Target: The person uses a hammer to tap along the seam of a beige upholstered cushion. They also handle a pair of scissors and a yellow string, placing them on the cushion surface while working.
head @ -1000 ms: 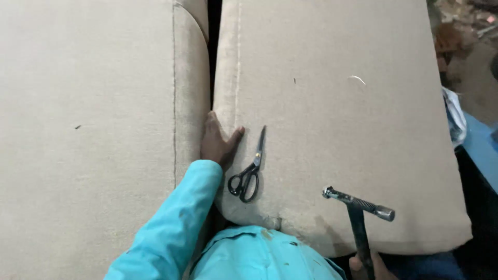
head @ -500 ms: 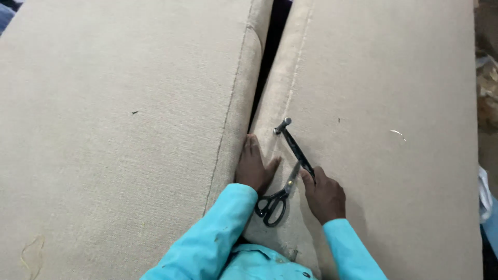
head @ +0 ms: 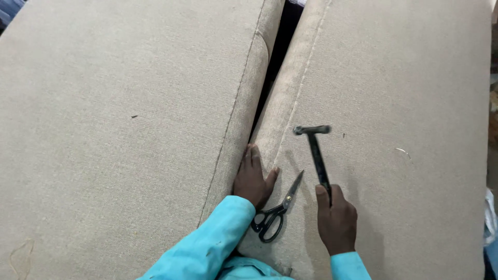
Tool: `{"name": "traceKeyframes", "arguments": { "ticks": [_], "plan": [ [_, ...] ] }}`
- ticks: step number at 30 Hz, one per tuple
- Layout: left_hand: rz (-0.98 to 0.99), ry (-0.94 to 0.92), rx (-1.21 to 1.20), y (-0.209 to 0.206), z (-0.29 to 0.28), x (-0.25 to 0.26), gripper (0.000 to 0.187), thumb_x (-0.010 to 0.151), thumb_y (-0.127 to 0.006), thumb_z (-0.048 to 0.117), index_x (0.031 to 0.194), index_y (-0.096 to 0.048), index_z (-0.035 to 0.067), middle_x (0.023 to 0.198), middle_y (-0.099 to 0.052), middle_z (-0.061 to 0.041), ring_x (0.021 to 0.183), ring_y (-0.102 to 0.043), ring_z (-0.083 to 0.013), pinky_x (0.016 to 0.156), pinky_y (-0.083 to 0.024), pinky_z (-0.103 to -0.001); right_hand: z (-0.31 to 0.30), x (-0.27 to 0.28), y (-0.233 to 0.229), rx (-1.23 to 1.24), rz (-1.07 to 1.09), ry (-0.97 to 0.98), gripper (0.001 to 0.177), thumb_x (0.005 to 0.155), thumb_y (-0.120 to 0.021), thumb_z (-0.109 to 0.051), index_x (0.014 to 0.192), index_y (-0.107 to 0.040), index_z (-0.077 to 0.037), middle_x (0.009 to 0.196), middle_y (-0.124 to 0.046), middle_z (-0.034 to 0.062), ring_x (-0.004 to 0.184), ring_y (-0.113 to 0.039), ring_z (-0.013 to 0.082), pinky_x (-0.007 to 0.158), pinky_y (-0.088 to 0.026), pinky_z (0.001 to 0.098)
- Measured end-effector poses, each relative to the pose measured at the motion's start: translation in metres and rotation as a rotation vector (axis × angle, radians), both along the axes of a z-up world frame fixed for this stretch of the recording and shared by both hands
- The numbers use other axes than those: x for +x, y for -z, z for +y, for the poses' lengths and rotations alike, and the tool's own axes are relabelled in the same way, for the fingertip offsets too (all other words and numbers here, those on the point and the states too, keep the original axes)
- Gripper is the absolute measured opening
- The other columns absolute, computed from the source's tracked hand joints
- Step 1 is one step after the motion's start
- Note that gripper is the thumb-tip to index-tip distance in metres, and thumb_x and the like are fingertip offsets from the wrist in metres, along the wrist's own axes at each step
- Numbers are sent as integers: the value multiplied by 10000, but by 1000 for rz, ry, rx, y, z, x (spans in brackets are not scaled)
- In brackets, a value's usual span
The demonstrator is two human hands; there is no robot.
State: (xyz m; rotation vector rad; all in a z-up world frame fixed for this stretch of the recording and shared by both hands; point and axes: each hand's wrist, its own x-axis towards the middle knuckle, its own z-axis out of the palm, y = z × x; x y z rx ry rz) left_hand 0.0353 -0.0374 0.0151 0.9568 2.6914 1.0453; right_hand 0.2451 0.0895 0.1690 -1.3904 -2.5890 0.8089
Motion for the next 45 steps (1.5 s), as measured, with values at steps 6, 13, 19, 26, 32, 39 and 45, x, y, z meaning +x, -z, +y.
{"name": "traceKeyframes", "arguments": {
  "ticks": [6, 13, 19, 26, 32, 39, 45],
  "plan": [
    [15, 7, 36, 0, -2, 2, 1118, 1138, -749, 621, 1882, -321, -95, 1946, -407, -368, 1846, -359, -479, 1499, -310, -552, 0, -8, 26, 23, 42, 49, 509, 1242, -534, -639, 1195, -703, -161, 901, -732, 183, 842, -697, 450, 743, -491, 625],
    [75, -5, -5, 2, 0, 2, 1128, 1137, -724, 666, 1889, -332, -78, 1954, -421, -336, 1852, -369, -449, 1502, -307, -552, 9, -9, -2, 30, 75, 32, 612, 1219, -513, -706, 1142, -749, -146, 750, -685, 129, 679, -649, 356, 649, -418, 540],
    [35, -10, -8, 6, 1, 3, 1149, 1122, -739, 682, 1893, -336, -68, 1955, -418, -342, 1846, -382, -446, 1487, -331, -540, 14, -13, 33, 39, -21, -55, 455, 1242, -560, -610, 1220, -722, -186, 925, -869, 212, 891, -814, 555, 757, -547, 674],
    [-3, -25, 48, -11, -2, 4, 1119, 1110, -777, 640, 1877, -369, -67, 1946, -445, -330, 1827, -416, -458, 1473, -359, -542, -8, -20, -17, -77, -90, -9, 576, 1193, -570, -708, 1168, -804, -183, 862, -834, 108, 833, -796, 378, 749, -520, 550],
    [-65, -17, 19, -15, 0, 2, 1130, 1122, -752, 662, 1908, -329, -31, 1985, -396, -290, 1848, -379, -439, 1452, -386, -539, 2, -12, 23, 92, 216, -77, 422, 1263, -612, -542, 1152, -671, -139, 741, -686, 133, 643, -665, 354, 622, -447, 532],
    [94, -102, -22, -21, 0, 9, 1082, 1093, -767, 718, 1842, -495, -13, 1830, -596, -270, 1719, -619, -414, 1363, -586, -506, 6, -19, 29, -90, -175, -71, 675, 1281, -536, -735, 1092, -725, -116, 809, -795, 230, 811, -866, 451, 745, -641, 578],
    [164, -110, 34, -12, 6, 10, 1083, 1063, -796, 716, 1810, -546, -27, 1787, -641, -301, 1656, -679, -459, 1339, -609, -540, 13, -16, 35, -148, -135, -53, 710, 1284, -508, -778, 1124, -728, -123, 848, -815, 242, 846, -863, 451, 773, -636, 581]
  ]
}}
